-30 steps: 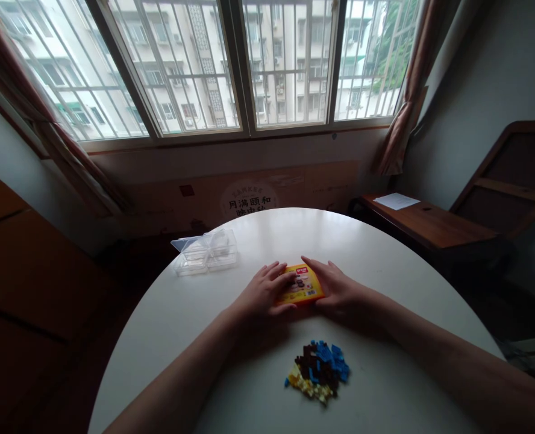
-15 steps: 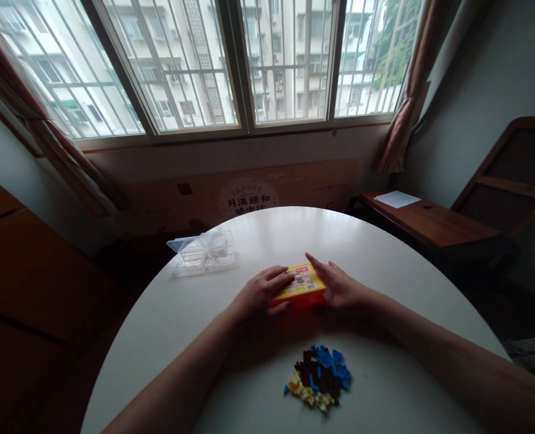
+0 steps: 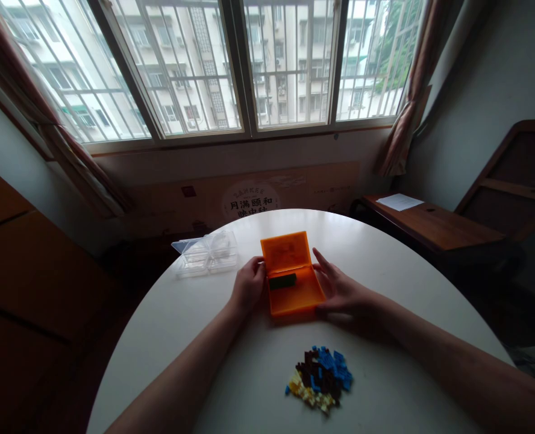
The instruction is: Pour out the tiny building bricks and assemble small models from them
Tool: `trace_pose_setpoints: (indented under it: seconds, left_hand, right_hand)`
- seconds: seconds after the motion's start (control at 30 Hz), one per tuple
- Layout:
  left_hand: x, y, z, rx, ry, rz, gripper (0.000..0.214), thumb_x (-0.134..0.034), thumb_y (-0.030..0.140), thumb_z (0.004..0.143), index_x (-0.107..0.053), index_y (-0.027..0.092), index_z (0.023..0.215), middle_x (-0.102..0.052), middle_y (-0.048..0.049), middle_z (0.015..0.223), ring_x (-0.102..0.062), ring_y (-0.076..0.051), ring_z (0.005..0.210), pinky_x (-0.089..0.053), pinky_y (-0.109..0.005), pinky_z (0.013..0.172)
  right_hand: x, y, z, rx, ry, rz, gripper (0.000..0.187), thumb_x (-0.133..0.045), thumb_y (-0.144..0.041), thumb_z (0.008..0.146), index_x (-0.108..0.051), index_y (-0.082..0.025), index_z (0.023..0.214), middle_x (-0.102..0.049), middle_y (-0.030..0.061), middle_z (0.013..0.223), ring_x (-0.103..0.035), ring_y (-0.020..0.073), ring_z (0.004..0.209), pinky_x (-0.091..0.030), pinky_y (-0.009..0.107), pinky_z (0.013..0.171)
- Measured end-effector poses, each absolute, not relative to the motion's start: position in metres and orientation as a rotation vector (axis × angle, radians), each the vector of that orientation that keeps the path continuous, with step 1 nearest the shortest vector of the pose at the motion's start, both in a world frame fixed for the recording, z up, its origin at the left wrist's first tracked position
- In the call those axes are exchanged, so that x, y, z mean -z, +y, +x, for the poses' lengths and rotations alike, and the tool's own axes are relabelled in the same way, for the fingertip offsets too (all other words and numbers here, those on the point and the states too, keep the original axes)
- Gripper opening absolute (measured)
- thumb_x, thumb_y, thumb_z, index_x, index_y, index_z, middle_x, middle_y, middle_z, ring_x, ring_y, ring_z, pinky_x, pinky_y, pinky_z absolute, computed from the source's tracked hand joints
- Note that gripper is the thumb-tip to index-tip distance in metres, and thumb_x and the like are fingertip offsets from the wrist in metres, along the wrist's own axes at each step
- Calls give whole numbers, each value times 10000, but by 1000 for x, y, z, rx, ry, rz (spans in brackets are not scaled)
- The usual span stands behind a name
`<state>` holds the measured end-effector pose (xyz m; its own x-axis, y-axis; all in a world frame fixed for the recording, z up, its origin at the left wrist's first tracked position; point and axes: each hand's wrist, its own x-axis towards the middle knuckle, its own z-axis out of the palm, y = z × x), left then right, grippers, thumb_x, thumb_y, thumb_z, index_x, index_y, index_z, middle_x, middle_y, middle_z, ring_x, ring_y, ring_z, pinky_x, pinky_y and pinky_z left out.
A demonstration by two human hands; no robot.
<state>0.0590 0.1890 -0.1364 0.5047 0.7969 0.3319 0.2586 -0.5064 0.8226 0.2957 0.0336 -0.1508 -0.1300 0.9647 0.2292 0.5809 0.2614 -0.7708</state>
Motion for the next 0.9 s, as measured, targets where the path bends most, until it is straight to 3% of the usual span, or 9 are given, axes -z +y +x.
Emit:
trace_pose_setpoints:
  seconds: [0.13,0.3,0.53,0.6,0.7,0.9]
  left_hand:
    - [139,194,62,-945,928,1932,317,-556,260,878,-655,138,1153,-726,-63,820,-673,-197,718,-524,-276,638]
    - [136,186,64,-967,937,1785,542,-554,254,885,-467,137,1407,-650,-1,712,-608,-148,570,-485,-235,515]
    - [134,177,68,-1079,879,1627,419,-519,296,895,-531,162,1291,-613,0,737,-603,-140,610,-494,-232,549]
    - [133,175,69,-1108,870,1613,364,-545,315,879,-590,162,1206,-610,-5,736,-602,-147,636,-490,-235,569]
    - [132,169,72,-1137,851,1603,307,-556,339,869,-640,167,1108,-624,-18,763,-594,-151,664,-486,-241,593]
    - [129,156,77,-1150,819,1588,276,-528,332,878,-640,164,1066,-619,-20,770,-597,-157,694,-495,-250,626]
  right_hand:
    - [147,32,287,-905,-1660,-1179,1224,-835,-378,705,36,-370,1565,-339,130,1531,-347,337,1410,-308,556,1128]
    - [141,29,278,-1186,-1430,-1002,1185,-863,-255,676,-85,-400,1558,-310,116,1515,-389,303,1385,-390,500,1105]
    - [123,23,270,-1415,-1051,-904,1212,-860,-181,679,-52,-460,1538,-93,125,1619,-518,305,1293,-419,529,1078]
    - [118,22,264,-1454,-947,-865,1088,-810,-245,757,-82,-413,1548,-158,132,1614,-529,292,1287,-413,507,1091]
    - [114,23,255,-1468,-834,-774,906,-719,-303,848,-147,-340,1549,-371,122,1538,-547,266,1274,-414,464,1102]
    - [112,26,242,-1391,-625,-872,694,-582,-323,924,-232,-342,1523,-546,67,1408,-639,240,1153,-512,466,1006]
